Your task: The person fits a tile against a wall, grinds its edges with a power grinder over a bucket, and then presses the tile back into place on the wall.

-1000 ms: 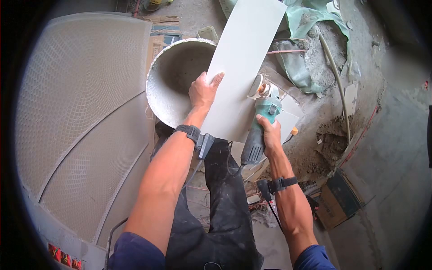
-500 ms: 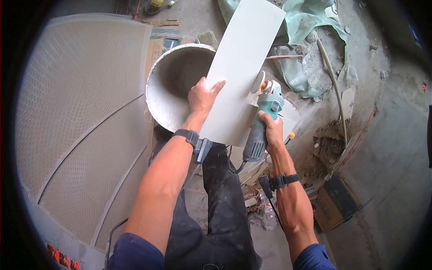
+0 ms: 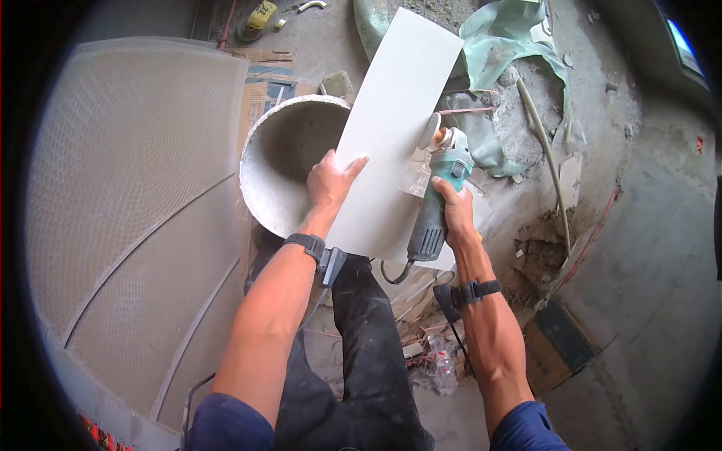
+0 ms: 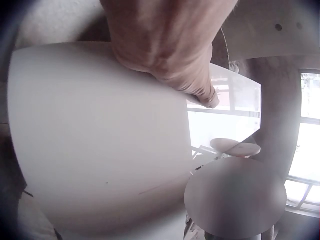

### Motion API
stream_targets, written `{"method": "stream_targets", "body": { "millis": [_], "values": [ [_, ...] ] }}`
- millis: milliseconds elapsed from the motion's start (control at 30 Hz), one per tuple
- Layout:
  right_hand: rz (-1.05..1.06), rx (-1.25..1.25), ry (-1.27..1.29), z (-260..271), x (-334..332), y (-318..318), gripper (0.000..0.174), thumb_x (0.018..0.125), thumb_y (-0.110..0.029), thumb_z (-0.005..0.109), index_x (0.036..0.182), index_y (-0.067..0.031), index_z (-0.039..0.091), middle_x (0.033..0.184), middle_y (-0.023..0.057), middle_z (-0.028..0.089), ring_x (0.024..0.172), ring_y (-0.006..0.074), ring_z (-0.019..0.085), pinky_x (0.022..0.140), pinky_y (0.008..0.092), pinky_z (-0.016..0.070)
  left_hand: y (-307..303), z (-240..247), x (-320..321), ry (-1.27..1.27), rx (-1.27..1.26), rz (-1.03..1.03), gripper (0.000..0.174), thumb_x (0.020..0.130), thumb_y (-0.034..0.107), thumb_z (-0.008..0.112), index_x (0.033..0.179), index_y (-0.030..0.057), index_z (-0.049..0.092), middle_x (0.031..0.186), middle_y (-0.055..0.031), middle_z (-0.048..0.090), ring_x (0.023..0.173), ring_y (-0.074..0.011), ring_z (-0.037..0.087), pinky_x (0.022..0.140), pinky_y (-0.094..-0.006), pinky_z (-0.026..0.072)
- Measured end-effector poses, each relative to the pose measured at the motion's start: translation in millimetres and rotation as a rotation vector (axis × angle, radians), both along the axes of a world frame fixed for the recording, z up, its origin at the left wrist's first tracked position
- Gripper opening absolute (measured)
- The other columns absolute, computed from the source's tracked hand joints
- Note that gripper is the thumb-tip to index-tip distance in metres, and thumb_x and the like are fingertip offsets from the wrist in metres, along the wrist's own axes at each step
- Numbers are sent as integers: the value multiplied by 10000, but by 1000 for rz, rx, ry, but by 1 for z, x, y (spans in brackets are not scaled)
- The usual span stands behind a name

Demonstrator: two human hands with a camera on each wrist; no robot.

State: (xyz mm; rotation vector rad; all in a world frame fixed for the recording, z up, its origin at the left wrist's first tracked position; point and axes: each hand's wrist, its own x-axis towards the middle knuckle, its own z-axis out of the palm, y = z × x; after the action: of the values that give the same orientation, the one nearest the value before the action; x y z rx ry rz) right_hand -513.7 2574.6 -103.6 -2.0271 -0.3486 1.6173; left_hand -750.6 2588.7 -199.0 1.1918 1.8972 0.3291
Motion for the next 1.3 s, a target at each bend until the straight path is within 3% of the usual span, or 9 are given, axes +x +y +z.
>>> {"method": "stream_targets", "body": {
  "millis": [67, 200, 267, 367, 600, 700, 767, 967, 1300],
  "values": [
    [-7, 13, -4, -2, 3, 7, 381, 811, -262, 685, 1093, -27, 584, 904, 35, 595, 760, 141, 569, 704, 313, 482, 2, 3, 0, -33, 0, 2, 649, 773, 632, 734, 859, -3, 629, 837, -255, 701, 808, -445, 685, 702, -498, 543],
    [-10, 42, -11, 6, 6, 22, 360, 812, -255, 685, 1074, -28, 585, 884, 31, 591, 733, 139, 572, 680, 314, 490, -3, 1, 0, -42, 34, -1, 659, 776, 643, 724, 856, -4, 626, 830, -258, 698, 799, -451, 682, 697, -498, 543],
    [13, 62, -18, 0, 11, 28, 355, 840, -260, 679, 1070, -26, 543, 849, 59, 584, 682, 181, 626, 631, 343, 540, -3, 1, 0, -22, 15, -17, 665, 776, 650, 719, 853, -4, 622, 825, -264, 694, 801, -451, 682, 693, -497, 543],
    [-4, 41, -33, 6, 11, 42, 322, 820, -238, 684, 1046, -32, 583, 877, 35, 597, 717, 136, 582, 664, 315, 501, -4, -1, 0, -11, 12, -27, 663, 774, 645, 723, 850, -6, 618, 819, -271, 690, 798, -454, 680, 697, -503, 541],
    [-7, 90, -31, 4, 23, 65, 343, 823, -245, 687, 1068, -27, 586, 879, 35, 600, 717, 134, 579, 674, 314, 500, -5, 0, 0, -41, 34, -32, 662, 776, 627, 730, 881, -18, 625, 829, -277, 691, 792, -462, 677, 705, -511, 537],
    [26, 122, -64, 0, 31, 72, 384, 832, -265, 690, 1085, -14, 550, 850, 60, 594, 668, 178, 624, 627, 332, 538, -8, 1, -1, -53, 31, -31, 673, 780, 631, 722, 887, -26, 625, 820, -284, 688, 787, -463, 678, 700, -509, 539],
    [49, 112, -98, -1, 33, 78, 383, 810, -264, 703, 1088, -25, 592, 883, 22, 595, 720, 127, 561, 673, 303, 479, -11, -8, -1, 0, 54, -59, 699, 783, 641, 711, 905, -43, 630, 801, -292, 682, 779, -460, 680, 693, -508, 541],
    [71, 148, -155, -1, 38, 96, 387, 811, -272, 704, 1092, -24, 606, 902, 16, 603, 756, 121, 551, 714, 299, 464, -8, 1, -4, 7, 21, -116, 755, 786, 649, 701, 995, -74, 638, 784, -293, 678, 767, -457, 682, 690, -507, 547],
    [78, 146, -122, 5, 41, 119, 351, 823, -260, 695, 1078, -27, 630, 893, 15, 605, 736, 118, 552, 681, 290, 463, -7, 4, -4, -4, 37, -135, 680, 800, 619, 704, 937, -43, 625, 764, -291, 671, 748, -453, 679, 672, -504, 549]
  ]
}}
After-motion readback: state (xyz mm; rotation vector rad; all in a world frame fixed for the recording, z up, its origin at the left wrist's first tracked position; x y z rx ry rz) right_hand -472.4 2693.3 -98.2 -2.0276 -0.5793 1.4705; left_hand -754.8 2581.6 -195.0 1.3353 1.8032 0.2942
